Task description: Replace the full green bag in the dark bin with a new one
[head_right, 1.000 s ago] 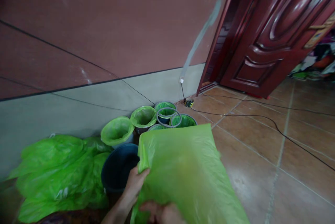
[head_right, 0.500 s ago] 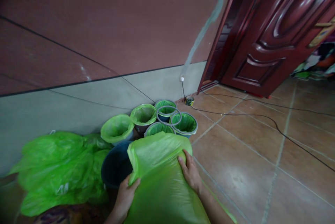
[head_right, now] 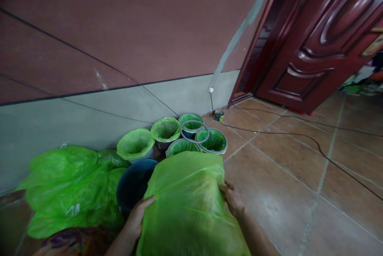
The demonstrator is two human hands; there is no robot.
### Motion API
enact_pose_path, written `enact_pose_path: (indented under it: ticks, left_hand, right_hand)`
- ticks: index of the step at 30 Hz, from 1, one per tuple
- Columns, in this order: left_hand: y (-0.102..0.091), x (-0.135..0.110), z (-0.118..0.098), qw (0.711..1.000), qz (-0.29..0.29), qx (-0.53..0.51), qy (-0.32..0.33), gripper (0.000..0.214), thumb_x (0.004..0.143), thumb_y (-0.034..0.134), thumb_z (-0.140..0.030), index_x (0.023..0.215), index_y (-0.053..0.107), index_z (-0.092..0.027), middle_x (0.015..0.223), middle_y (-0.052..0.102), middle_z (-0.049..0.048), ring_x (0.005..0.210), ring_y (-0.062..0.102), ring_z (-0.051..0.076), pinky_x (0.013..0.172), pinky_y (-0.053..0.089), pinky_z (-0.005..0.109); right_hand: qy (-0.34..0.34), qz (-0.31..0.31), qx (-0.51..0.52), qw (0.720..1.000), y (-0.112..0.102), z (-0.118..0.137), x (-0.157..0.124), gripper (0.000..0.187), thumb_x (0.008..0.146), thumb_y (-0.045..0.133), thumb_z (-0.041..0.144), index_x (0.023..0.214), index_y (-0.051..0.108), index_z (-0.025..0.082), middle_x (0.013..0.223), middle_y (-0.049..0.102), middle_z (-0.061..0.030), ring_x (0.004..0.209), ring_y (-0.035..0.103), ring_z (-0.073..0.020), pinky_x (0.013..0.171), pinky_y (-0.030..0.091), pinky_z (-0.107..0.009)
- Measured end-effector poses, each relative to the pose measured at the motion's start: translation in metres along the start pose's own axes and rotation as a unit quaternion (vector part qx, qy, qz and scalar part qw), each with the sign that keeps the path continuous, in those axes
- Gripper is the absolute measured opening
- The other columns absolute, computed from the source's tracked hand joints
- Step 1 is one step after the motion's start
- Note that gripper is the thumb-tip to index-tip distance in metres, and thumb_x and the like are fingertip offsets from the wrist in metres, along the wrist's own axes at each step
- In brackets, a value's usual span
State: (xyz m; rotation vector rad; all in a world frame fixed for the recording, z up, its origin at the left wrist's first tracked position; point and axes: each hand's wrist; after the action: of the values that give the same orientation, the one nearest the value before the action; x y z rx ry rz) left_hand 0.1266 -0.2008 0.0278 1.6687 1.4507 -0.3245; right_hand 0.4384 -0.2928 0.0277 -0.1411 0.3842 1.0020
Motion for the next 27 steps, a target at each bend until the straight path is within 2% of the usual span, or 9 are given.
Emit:
enact_pose_path:
  ticks: [4,8,11,14,16,20,22,25,27]
  left_hand:
    - [-0.001,-0.008,-0.030,0.999,0.016,-0.043,0.029,0.032,0.063,0.074,-0.015,0.094,0.068,-0.013,0.080,0.075,0.0076,0.080,0.072,0.025,0.077,0.057,0.036]
    - [-0.003,-0.017,-0.064,0.984,-0.001,-0.079,0.161,0.032,0.058,0.077,-0.013,0.090,0.070,-0.014,0.089,0.075,0.0060,0.096,0.068,0.025,0.090,0.053,0.037]
    - [-0.004,-0.030,-0.089,0.952,-0.007,-0.053,0.302,0.038,0.058,0.079,-0.018,0.095,0.071,-0.017,0.110,0.071,0.0054,0.117,0.058,0.026,0.104,0.043,0.038]
    - [0.000,-0.053,-0.112,0.896,0.004,0.017,0.443,0.045,0.063,0.077,-0.019,0.106,0.069,-0.024,0.144,0.046,-0.0009,0.136,0.036,0.024,0.113,0.031,0.036]
    - [0.002,-0.072,-0.126,0.866,-0.004,0.054,0.498,0.039,0.064,0.076,-0.019,0.102,0.071,-0.026,0.150,0.036,-0.0038,0.138,0.032,0.025,0.114,0.029,0.036]
    - [-0.003,-0.110,-0.153,0.830,-0.004,0.099,0.549,0.021,0.060,0.078,-0.021,0.081,0.075,-0.025,0.147,0.041,-0.0053,0.132,0.041,0.030,0.112,0.034,0.042]
    - [-0.010,-0.125,-0.165,0.815,0.004,0.158,0.557,0.022,0.057,0.079,-0.025,0.079,0.076,-0.025,0.140,0.050,-0.0035,0.129,0.044,0.033,0.113,0.031,0.048]
    - [-0.018,-0.141,-0.178,0.784,0.015,0.248,0.569,0.026,0.049,0.083,-0.032,0.073,0.076,-0.026,0.112,0.070,0.0016,0.122,0.050,0.036,0.114,0.027,0.052]
    - [-0.017,-0.143,-0.180,0.784,0.010,0.250,0.567,0.023,0.047,0.084,-0.035,0.066,0.075,-0.026,0.088,0.074,0.0025,0.109,0.059,0.034,0.112,0.031,0.053]
  right_hand:
    - [-0.023,0.008,0.080,0.996,-0.010,0.045,-0.006,0.054,0.070,0.071,0.032,0.121,0.057,0.022,0.097,0.073,-0.0068,0.084,0.070,-0.0222,0.075,0.056,-0.033]
    - [-0.102,0.034,0.059,0.992,-0.005,0.102,-0.020,0.087,0.069,0.075,0.034,0.144,0.031,0.029,0.096,0.073,-0.0028,0.085,0.069,-0.0189,0.079,0.054,-0.033]
    - [-0.132,0.091,0.006,0.987,0.006,0.131,-0.035,0.072,0.071,0.074,0.035,0.137,0.045,0.028,0.103,0.072,-0.0053,0.094,0.067,-0.0198,0.085,0.051,-0.034]
    - [-0.133,0.168,-0.062,0.975,0.021,0.142,-0.048,0.056,0.068,0.076,0.031,0.122,0.061,0.026,0.110,0.070,-0.0058,0.098,0.064,-0.0206,0.088,0.050,-0.034]
    - [-0.132,0.204,-0.115,0.963,0.029,0.143,-0.053,0.057,0.067,0.077,0.030,0.122,0.061,0.024,0.111,0.069,-0.0053,0.097,0.064,-0.0209,0.087,0.050,-0.034]
    - [-0.164,0.190,-0.202,0.947,0.035,0.136,-0.052,0.062,0.067,0.075,0.029,0.126,0.058,0.021,0.113,0.068,-0.0070,0.096,0.064,-0.0236,0.082,0.053,-0.034]
    - [-0.194,0.168,-0.251,0.933,0.032,0.132,-0.050,0.053,0.067,0.074,0.028,0.118,0.064,0.020,0.112,0.068,-0.0077,0.095,0.064,-0.0247,0.082,0.053,-0.034]
    - [-0.212,0.177,-0.311,0.909,0.025,0.132,-0.051,0.025,0.073,0.069,0.031,0.096,0.073,0.021,0.098,0.071,-0.0074,0.087,0.065,-0.0239,0.078,0.052,-0.032]
    - [-0.210,0.190,-0.311,0.907,0.021,0.136,-0.054,0.021,0.077,0.065,0.037,0.085,0.074,0.020,0.088,0.071,-0.0075,0.085,0.064,-0.0237,0.079,0.051,-0.033]
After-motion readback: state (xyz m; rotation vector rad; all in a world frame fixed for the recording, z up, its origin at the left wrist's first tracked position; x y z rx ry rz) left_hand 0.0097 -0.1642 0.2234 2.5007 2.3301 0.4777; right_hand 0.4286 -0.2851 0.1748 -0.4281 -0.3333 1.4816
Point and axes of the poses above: each hand's wrist, its own x-axis towards the middle knuckle, its own y-axis out of the palm, z = x × y
